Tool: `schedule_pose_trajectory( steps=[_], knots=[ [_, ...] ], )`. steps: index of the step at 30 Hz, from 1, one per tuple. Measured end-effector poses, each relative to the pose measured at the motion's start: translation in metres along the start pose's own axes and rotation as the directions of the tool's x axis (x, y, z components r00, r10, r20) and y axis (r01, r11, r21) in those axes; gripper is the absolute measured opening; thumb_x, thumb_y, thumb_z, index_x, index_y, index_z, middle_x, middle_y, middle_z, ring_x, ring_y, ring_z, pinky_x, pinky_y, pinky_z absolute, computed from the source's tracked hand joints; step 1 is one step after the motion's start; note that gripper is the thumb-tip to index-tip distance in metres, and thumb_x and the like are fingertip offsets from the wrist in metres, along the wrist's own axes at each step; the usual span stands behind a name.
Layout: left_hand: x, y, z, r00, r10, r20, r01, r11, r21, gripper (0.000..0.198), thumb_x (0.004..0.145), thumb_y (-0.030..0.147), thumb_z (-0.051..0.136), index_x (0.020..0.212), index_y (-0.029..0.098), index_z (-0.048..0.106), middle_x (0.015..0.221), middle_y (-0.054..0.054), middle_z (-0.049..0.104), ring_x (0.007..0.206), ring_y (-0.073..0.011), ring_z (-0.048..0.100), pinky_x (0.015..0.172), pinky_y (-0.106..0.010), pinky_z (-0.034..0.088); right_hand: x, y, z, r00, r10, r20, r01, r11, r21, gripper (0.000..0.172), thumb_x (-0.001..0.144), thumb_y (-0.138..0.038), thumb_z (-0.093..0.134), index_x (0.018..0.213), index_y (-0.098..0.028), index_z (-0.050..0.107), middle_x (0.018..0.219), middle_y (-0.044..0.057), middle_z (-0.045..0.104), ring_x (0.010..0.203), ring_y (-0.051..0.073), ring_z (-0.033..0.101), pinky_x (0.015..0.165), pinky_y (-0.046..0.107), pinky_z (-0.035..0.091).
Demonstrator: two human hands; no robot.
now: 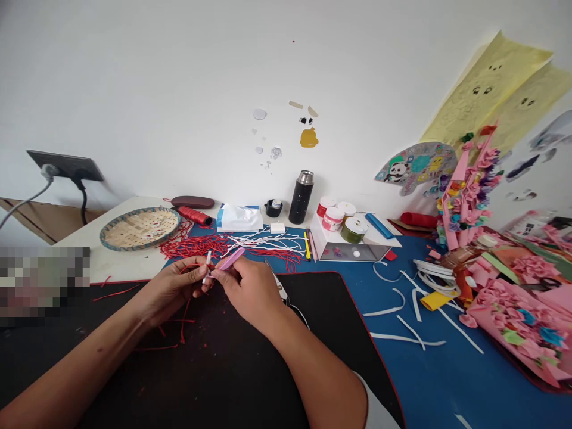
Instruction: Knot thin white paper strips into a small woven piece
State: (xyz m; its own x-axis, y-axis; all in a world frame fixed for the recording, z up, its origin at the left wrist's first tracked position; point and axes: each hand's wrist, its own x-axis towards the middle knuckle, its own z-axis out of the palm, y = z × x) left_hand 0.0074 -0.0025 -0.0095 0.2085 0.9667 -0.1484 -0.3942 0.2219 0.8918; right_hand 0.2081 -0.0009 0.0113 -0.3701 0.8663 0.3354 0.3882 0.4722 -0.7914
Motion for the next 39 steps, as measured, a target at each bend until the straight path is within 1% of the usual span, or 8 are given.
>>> schedule_pose_trajectory(
  steps=[5, 10, 15, 19, 22, 27, 35, 39],
  knots=[
    [0.0, 0.001, 0.0, 1.0, 0.029, 0.009, -0.028, 0.999, -0.028, 0.035, 0.066, 0.036, 0.098, 0.075, 0.015, 0.072, 0.062, -0.003, 0.07, 0.054, -0.0117, 0.061, 0.046, -0.017, 0.045, 0.001, 0.0, -0.001, 0.999, 0.024, 0.028, -0.025, 0.999, 0.032, 0.024, 0.1, -0.041, 0.064, 0.106, -0.022, 0.076, 0.081, 0.002, 0.074, 0.071, 0.017, 0.068, 0.066, 0.027, 0.048],
    [-0.002, 0.002, 0.001, 0.999, 0.046, 0.017, -0.045, 0.997, -0.066, 0.035, 0.065, 0.035, 0.099, 0.074, 0.015, 0.072, 0.06, -0.003, 0.07, 0.052, -0.0113, 0.06, 0.045, -0.016, 0.045, 0.002, -0.006, -0.001, 0.998, -0.044, 0.05, 0.041, 0.997, 0.059, 0.018, 0.099, -0.038, 0.067, 0.101, -0.023, 0.077, 0.092, 0.001, 0.078, 0.081, 0.017, 0.072, 0.073, 0.027, 0.051],
    [-0.004, 0.002, 0.0, 0.998, 0.065, 0.019, -0.063, 0.993, -0.101, 0.033, 0.065, 0.034, 0.099, 0.076, 0.016, 0.075, 0.059, -0.002, 0.07, 0.051, -0.0113, 0.061, 0.044, -0.016, 0.045, 0.001, -0.008, -0.001, 0.985, -0.17, -0.028, 0.17, 0.985, 0.0, 0.014, 0.1, -0.033, 0.067, 0.096, -0.023, 0.076, 0.1, 0.001, 0.079, 0.088, 0.016, 0.073, 0.079, 0.027, 0.051],
    [-0.004, 0.001, -0.001, 0.998, 0.052, 0.026, -0.048, 0.991, -0.121, 0.031, 0.066, 0.033, 0.099, 0.08, 0.016, 0.077, 0.06, -0.002, 0.071, 0.05, -0.0113, 0.062, 0.044, -0.016, 0.046, 0.0, -0.008, -0.001, 0.975, -0.21, -0.074, 0.208, 0.977, -0.039, 0.013, 0.1, -0.031, 0.066, 0.097, -0.023, 0.076, 0.102, 0.001, 0.08, 0.092, 0.017, 0.075, 0.081, 0.027, 0.052],
    [-0.003, 0.0, -0.003, 0.998, 0.059, 0.029, -0.055, 0.992, -0.115, 0.03, 0.067, 0.034, 0.098, 0.079, 0.016, 0.077, 0.06, -0.002, 0.071, 0.051, -0.0109, 0.062, 0.044, -0.015, 0.046, -0.001, -0.009, -0.001, 0.97, -0.229, -0.084, 0.225, 0.973, -0.05, 0.013, 0.101, -0.03, 0.066, 0.098, -0.022, 0.075, 0.102, 0.001, 0.08, 0.09, 0.017, 0.075, 0.08, 0.027, 0.051],
    [-0.003, -0.002, -0.007, 0.998, 0.061, 0.014, -0.059, 0.994, -0.096, 0.031, 0.068, 0.035, 0.098, 0.079, 0.015, 0.077, 0.062, -0.002, 0.071, 0.052, -0.0106, 0.062, 0.045, -0.015, 0.046, -0.001, -0.01, -0.001, 0.966, -0.249, -0.07, 0.244, 0.967, -0.066, 0.014, 0.102, -0.03, 0.064, 0.099, -0.022, 0.075, 0.1, 0.001, 0.08, 0.087, 0.016, 0.075, 0.077, 0.026, 0.05],
    [-0.003, -0.002, -0.006, 0.998, 0.055, 0.016, -0.053, 0.995, -0.079, 0.031, 0.068, 0.035, 0.097, 0.079, 0.016, 0.076, 0.061, -0.001, 0.07, 0.052, -0.0105, 0.061, 0.045, -0.016, 0.046, -0.002, -0.01, -0.001, 0.979, -0.203, -0.028, 0.201, 0.977, -0.071, 0.017, 0.103, -0.033, 0.062, 0.1, -0.023, 0.076, 0.1, 0.001, 0.081, 0.09, 0.017, 0.076, 0.08, 0.026, 0.051],
    [-0.002, -0.003, -0.007, 0.998, 0.054, 0.018, -0.052, 0.995, -0.083, 0.03, 0.069, 0.034, 0.097, 0.079, 0.016, 0.076, 0.062, -0.001, 0.07, 0.052, -0.0106, 0.061, 0.045, -0.016, 0.045, -0.001, -0.01, -0.001, 0.977, -0.211, -0.02, 0.209, 0.975, -0.074, 0.017, 0.104, -0.033, 0.062, 0.1, -0.023, 0.076, 0.1, 0.0, 0.081, 0.089, 0.016, 0.075, 0.079, 0.026, 0.05]
  ],
)
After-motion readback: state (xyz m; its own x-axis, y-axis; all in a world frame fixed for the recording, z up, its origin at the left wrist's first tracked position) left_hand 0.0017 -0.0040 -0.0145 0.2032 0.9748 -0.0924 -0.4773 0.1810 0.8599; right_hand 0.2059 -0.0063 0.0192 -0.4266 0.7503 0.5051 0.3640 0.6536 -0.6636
